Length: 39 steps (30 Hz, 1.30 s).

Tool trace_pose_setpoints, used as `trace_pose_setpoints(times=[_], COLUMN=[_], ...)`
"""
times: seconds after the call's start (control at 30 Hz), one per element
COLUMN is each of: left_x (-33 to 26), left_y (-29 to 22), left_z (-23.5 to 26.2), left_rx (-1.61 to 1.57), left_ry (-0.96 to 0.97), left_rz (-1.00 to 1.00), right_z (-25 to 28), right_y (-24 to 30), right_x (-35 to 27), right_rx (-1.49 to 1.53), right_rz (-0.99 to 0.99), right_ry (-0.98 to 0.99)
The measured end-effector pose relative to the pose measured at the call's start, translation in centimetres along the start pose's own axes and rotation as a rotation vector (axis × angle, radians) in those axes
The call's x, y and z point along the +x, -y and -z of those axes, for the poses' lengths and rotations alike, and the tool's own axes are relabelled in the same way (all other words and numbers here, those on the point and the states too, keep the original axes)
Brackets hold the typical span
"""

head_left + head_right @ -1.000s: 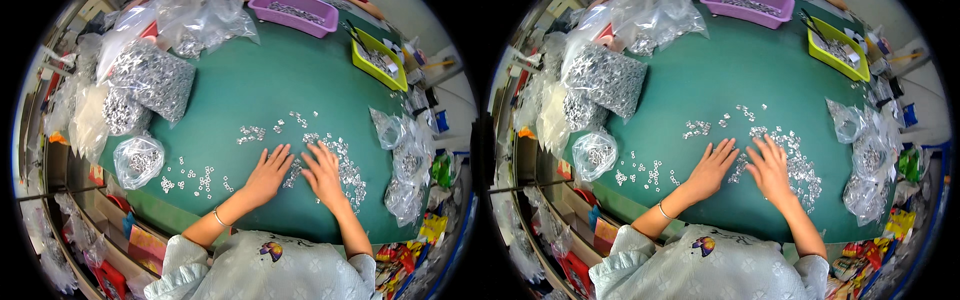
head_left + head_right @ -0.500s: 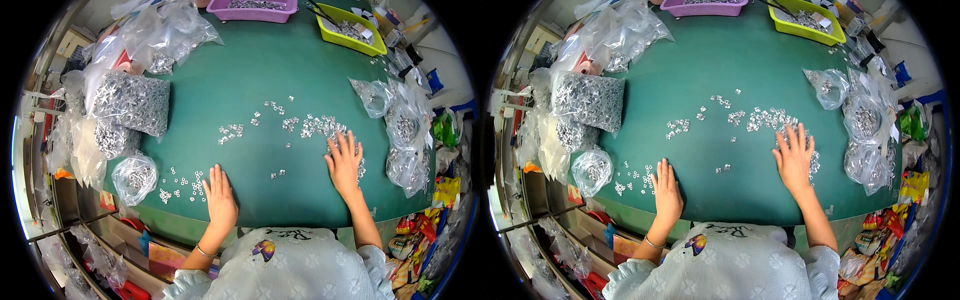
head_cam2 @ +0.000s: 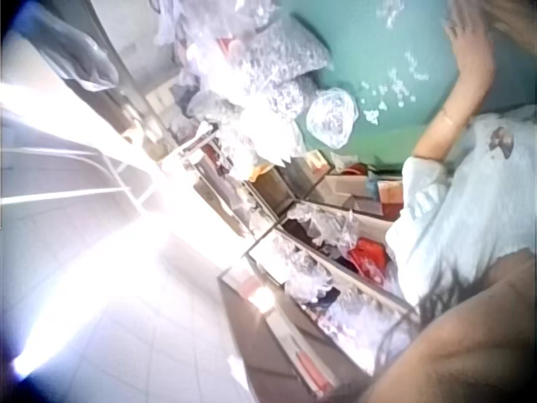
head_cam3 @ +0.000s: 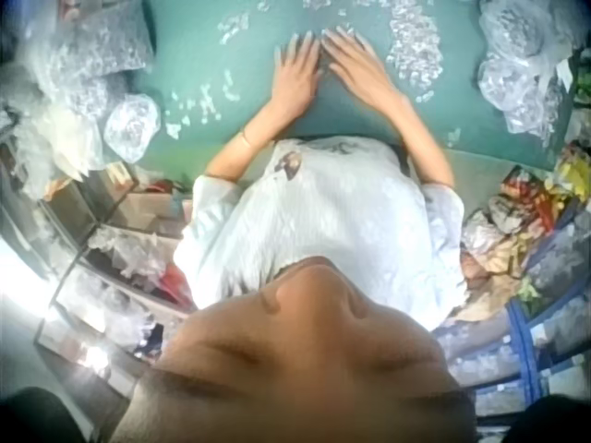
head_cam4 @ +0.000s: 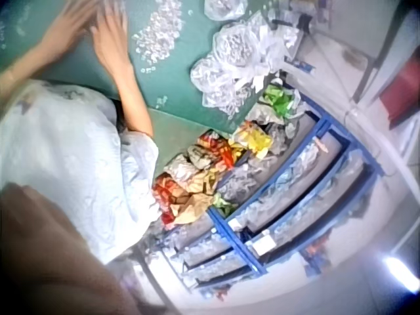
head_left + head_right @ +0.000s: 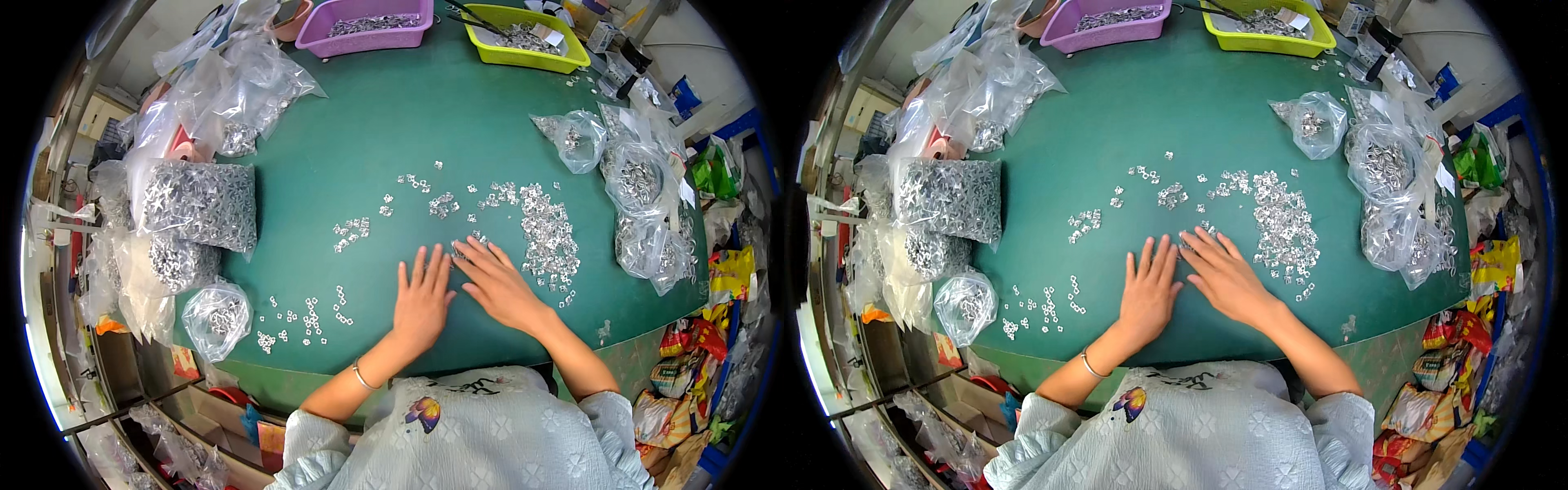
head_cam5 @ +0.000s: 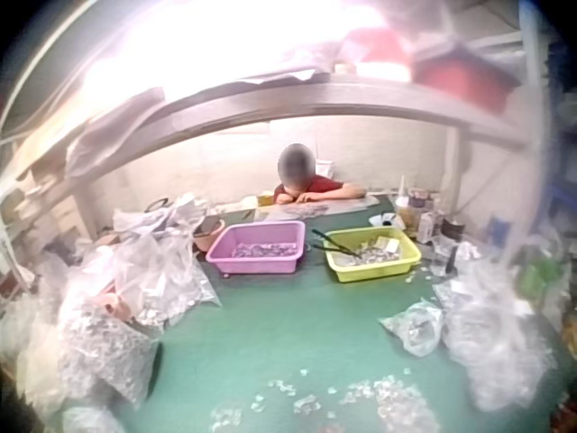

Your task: The person sorts and counts small flower-shaped and circular metal components on a green work surface by hand, then places them into plastic bags and seals them.

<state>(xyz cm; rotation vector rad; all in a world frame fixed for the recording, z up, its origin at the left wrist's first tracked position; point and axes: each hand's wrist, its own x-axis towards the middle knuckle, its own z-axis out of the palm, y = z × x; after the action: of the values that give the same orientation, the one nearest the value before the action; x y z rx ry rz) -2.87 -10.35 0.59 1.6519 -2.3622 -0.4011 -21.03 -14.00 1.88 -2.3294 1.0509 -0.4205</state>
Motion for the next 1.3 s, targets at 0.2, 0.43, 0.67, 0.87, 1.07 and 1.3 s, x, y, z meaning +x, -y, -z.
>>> trace_pose_setpoints(times=[0.2,0.43,0.67,0.87,1.07,1.3], left_x=[2.8,3.8,3.7,5.5,11.9,13.3], left_y=[3.6,-0.7,0.7,-0.9,-2.7,-3.7], left_z=[0.6,-0.1,-0.3,0.0,-1.6,-2.2], left_rx=[0.319,0.033,0.24,-0.104,-0.26,-0.215], left_ry=[-0.05,-0.019,-0.055,-0.19,-0.304,-0.291], left_rz=[0.132,-0.218,0.05,-0.074,-0.168,-0.145], right_z=[2.6,3.1,0.7,1.1,3.5,4.5], right_y=[-4.0,-5.1,0.7,-0.4,-3.0,-4.8], right_x=[-1.0,-1.6,-3.0,-4.9,-4.5,-4.0], right_rx=[-0.394,-0.4,-0.371,-0.201,-0.137,-0.155], right_rz=[-0.341,-0.56,-0.292,-0.249,-0.329,-0.333], right_ry=[-0.357,-0.336,-0.171,-0.378,-0.6,-0.58])
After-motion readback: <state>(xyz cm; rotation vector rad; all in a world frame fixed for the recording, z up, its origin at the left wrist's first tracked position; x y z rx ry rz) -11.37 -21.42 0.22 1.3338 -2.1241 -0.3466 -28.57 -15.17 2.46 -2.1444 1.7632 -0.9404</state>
